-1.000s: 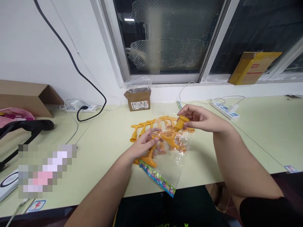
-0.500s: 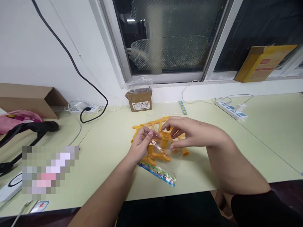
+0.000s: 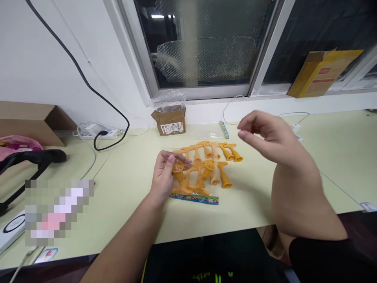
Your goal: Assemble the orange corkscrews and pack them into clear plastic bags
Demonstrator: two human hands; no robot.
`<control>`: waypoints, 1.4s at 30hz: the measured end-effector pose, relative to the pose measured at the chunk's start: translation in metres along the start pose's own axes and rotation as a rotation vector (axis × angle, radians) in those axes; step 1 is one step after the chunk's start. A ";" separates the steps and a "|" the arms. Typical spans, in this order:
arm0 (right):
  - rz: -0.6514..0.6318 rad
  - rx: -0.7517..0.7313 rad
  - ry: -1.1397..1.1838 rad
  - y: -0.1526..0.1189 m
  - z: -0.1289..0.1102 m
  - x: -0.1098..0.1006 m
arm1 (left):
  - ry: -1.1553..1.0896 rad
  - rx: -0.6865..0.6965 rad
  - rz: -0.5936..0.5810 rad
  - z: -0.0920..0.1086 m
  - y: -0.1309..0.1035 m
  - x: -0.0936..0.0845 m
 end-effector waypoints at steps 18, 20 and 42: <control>0.131 0.541 -0.125 -0.074 0.097 -0.005 | 0.062 0.083 -0.099 0.005 -0.004 0.007; 0.256 0.409 0.046 -0.063 0.076 -0.028 | 0.097 0.106 -0.142 0.008 -0.005 0.010; -0.141 -0.196 0.230 0.010 -0.027 0.023 | 0.097 0.154 -0.276 0.002 -0.012 0.020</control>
Point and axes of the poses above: each hand's wrist, its own y-axis towards the middle knuckle, its own x-axis out of the palm, z = x × y, the point moved 6 cm from there along y, towards the middle knuckle, and after that the axes turned 12 degrees about y, right-handed, at the moved point
